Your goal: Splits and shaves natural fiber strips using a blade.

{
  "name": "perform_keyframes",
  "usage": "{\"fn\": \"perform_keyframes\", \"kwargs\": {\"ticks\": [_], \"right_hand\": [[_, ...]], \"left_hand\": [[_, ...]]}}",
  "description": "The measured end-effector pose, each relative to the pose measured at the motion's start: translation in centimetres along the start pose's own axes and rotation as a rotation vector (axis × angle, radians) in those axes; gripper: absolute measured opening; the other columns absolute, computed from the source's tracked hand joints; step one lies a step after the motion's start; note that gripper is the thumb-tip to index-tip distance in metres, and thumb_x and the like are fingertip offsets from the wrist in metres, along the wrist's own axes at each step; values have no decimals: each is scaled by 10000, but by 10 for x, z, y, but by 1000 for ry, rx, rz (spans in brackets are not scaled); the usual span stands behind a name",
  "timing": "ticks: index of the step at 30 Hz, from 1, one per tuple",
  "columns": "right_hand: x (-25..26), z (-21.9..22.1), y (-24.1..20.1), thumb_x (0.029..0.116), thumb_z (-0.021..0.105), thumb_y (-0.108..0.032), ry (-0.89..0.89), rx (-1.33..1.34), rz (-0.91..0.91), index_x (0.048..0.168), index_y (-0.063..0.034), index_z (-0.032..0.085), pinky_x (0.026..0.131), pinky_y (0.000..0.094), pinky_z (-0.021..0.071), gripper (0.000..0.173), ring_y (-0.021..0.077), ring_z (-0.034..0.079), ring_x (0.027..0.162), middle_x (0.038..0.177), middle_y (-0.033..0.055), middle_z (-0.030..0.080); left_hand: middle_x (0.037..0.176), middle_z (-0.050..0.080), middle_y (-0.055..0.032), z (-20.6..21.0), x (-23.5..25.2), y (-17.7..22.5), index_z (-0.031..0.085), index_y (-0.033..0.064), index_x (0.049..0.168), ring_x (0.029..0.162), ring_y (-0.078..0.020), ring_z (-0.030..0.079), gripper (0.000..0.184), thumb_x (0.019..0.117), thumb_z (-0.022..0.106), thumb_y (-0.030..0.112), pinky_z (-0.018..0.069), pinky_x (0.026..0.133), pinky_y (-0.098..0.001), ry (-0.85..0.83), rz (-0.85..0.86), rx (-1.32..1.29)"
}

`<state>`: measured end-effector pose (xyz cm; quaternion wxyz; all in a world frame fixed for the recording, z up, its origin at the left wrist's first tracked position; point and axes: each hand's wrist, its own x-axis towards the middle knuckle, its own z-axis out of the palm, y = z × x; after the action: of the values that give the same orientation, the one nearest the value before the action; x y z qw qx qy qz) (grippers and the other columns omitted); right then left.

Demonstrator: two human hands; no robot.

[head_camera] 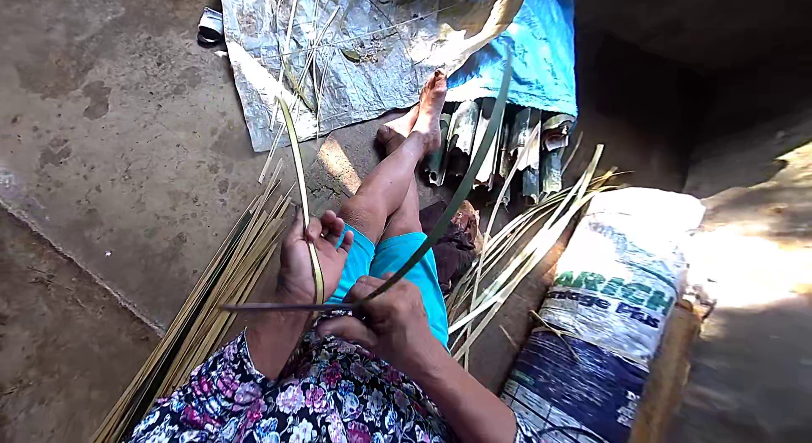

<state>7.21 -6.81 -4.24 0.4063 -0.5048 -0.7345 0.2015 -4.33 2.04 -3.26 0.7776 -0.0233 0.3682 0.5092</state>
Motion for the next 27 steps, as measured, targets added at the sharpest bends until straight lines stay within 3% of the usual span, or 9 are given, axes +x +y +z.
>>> {"fn": "perform_keyframes", "kwargs": {"ticks": [4, 5, 7, 9, 12, 15, 18, 21, 27], "right_hand": [[7, 2, 14, 985, 625, -410, 250, -255, -293, 750, -105, 651, 660, 315, 438, 386, 158, 581, 608, 661, 45, 639], [11, -4, 17, 968, 648, -355, 298, -289, -306, 761, -99, 668, 693, 318, 470, 330, 162, 609, 642, 688, 53, 662], [17, -17, 20, 957, 694, -375, 328, -287, -270, 760, -90, 690, 713, 307, 471, 346, 144, 643, 674, 709, 60, 701], [17, -26, 19, 972, 675, -442, 253, -196, -165, 779, -78, 688, 694, 298, 449, 413, 127, 626, 672, 709, 61, 688], [12, -31, 14, 983, 601, -558, 63, 75, 59, 848, -65, 712, 584, 257, 469, 523, 50, 577, 617, 676, 19, 645], [3, -17, 15, 960, 429, -745, -30, 68, 42, 730, -68, 655, 506, 303, 381, 749, 107, 491, 507, 573, 34, 556], [-14, 2, 17, 961, 399, -748, -121, -5, -16, 727, -84, 688, 511, 345, 400, 761, 161, 531, 513, 580, 45, 580], [-33, 16, 16, 969, 378, -740, -229, 4, -24, 703, -91, 669, 487, 371, 413, 760, 184, 583, 526, 596, 54, 614], [-51, 28, 5, 969, 502, -642, -380, -40, -53, 648, -93, 623, 494, 422, 467, 648, 223, 613, 533, 587, 62, 597]], "left_hand": [[920, 737, 30, -9, 11, 6, 665, 243, 646, 1013, -159, 691, 784, 970, 183, 771, 535, 967, -396, -604, -15, 211], [914, 741, 38, -10, 11, 6, 672, 242, 639, 989, -135, 697, 812, 920, 192, 834, 548, 935, -364, -733, -58, 282], [652, 626, 116, -12, 2, -3, 634, 241, 608, 657, 10, 616, 708, 1005, 277, 704, 506, 648, -180, -813, -57, 350], [722, 624, 106, -17, -8, -11, 630, 217, 669, 703, 22, 591, 537, 1083, 345, 405, 489, 701, -160, -757, 0, 338], [899, 701, -22, -19, -18, -21, 657, 116, 832, 870, -94, 682, 518, 1069, 217, 248, 569, 821, -256, -533, 44, 272], [697, 672, -5, -23, -8, -18, 615, 147, 632, 727, -134, 703, 674, 1103, 225, 432, 598, 791, -294, -360, -93, -60], [481, 481, 61, -34, 8, -8, 479, 182, 539, 417, -67, 507, 697, 1087, 249, 546, 512, 498, -210, -167, -94, -183], [456, 441, 77, -52, 18, -2, 462, 197, 538, 371, -40, 436, 692, 1087, 230, 547, 421, 420, -178, -139, -45, -161], [468, 456, 79, -61, 25, 2, 470, 196, 551, 383, -29, 445, 670, 1099, 211, 483, 425, 425, -165, -113, -26, -102]]}}
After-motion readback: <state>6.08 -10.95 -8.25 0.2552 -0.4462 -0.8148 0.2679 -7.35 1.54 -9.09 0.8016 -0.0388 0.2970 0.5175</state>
